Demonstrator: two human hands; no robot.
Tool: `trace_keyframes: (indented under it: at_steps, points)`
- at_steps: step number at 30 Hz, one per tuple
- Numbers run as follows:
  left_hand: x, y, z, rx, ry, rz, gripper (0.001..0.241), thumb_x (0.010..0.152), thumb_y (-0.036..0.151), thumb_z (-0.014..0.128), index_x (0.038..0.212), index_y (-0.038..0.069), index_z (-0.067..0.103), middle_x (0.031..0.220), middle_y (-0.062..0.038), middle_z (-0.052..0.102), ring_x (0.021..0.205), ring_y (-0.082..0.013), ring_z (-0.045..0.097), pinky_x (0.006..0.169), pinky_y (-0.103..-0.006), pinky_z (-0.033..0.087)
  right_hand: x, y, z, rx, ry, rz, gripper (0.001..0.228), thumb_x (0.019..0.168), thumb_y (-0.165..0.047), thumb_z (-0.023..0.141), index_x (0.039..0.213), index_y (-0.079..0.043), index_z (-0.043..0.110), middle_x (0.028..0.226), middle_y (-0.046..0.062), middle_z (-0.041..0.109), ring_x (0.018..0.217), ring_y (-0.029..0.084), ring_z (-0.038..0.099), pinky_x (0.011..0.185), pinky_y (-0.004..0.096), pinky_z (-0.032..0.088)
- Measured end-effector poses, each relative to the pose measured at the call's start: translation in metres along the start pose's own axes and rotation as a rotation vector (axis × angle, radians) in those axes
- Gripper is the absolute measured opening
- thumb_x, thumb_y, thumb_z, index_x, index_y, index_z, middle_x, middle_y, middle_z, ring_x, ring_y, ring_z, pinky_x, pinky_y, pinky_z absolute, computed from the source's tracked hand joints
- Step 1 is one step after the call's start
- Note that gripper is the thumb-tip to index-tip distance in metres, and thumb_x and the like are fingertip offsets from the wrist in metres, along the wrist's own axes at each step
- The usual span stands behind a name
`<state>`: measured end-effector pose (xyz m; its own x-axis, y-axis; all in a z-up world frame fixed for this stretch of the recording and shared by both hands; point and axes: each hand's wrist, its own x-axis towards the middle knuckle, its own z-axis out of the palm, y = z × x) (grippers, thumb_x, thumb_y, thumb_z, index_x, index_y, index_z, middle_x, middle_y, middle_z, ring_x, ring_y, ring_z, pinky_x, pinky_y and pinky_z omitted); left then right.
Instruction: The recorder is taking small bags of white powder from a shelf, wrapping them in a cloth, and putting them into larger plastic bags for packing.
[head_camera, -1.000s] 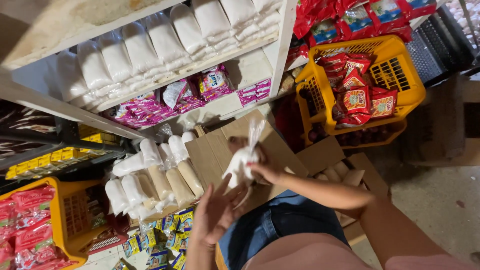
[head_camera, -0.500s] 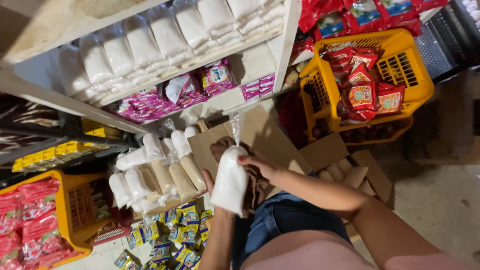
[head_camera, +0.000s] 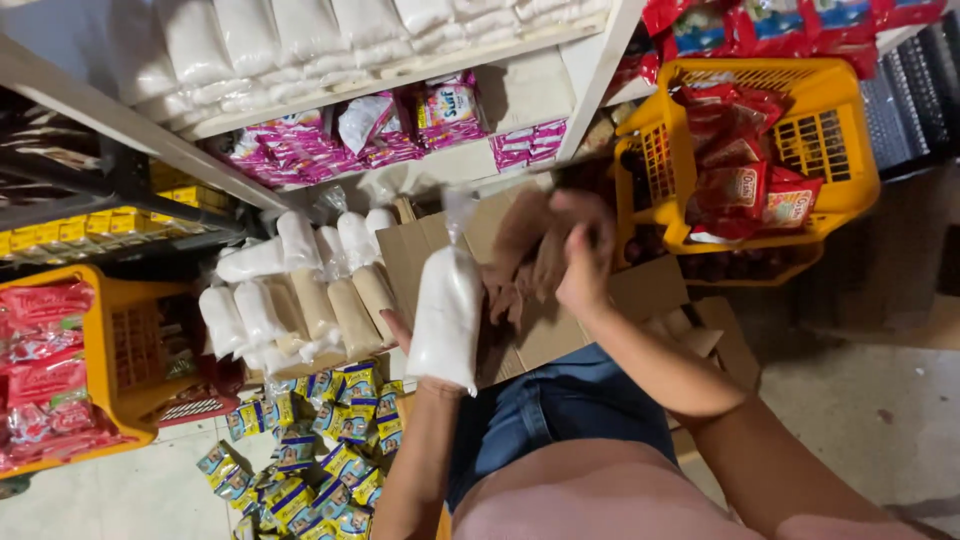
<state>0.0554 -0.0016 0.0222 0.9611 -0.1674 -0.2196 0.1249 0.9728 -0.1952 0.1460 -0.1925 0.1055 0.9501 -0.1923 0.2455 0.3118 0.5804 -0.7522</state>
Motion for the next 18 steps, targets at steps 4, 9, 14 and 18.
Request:
trace_keyframes:
  at_steps: [4,9,14,18]
  points:
    - [0.004,0.005,-0.005,0.089,-0.082,-0.036,0.12,0.08,0.089,0.05,0.161,0.003,0.03,0.162,-0.019,0.037,0.145,-0.0386,0.042,0.124,-0.0501,0.031,-0.03,-0.027,0.043,-0.894,-0.953,-0.39,0.056,0.081,-0.061,0.068,0.121,-0.022,0.066,0.132,0.009,0.063,0.127,0.032,0.057,0.109,0.055,0.039]
    - [0.003,0.001,-0.011,0.185,-0.057,-0.062,0.113,0.086,0.091,0.043,0.164,0.011,0.029,0.163,-0.016,0.036,0.146,-0.0352,0.041,0.122,-0.0526,0.032,-0.026,-0.001,0.047,-1.104,-0.978,-0.661,0.056,0.082,-0.051,0.081,0.13,-0.026,0.066,0.135,0.003,0.062,0.135,0.031,0.053,0.118,0.065,0.035]
    - [0.007,0.001,-0.005,0.187,0.022,-0.014,0.11,0.086,0.087,0.038,0.166,0.013,0.029,0.165,-0.013,0.04,0.147,-0.035,0.043,0.122,-0.0498,0.035,-0.032,-0.007,0.046,-1.051,-0.901,-0.536,0.055,0.087,-0.032,0.083,0.138,-0.021,0.063,0.143,0.01,0.06,0.138,0.037,0.055,0.117,0.061,0.042]
    - [0.0,-0.004,0.009,0.23,-0.292,-0.056,0.103,0.095,0.086,0.038,0.172,0.019,0.026,0.166,-0.017,0.038,0.143,-0.0354,0.043,0.126,-0.0482,0.031,-0.063,-0.004,0.039,-0.999,-1.081,-0.692,0.055,0.079,-0.025,0.081,0.133,-0.021,0.068,0.134,0.008,0.066,0.132,0.039,0.058,0.114,0.061,0.041]
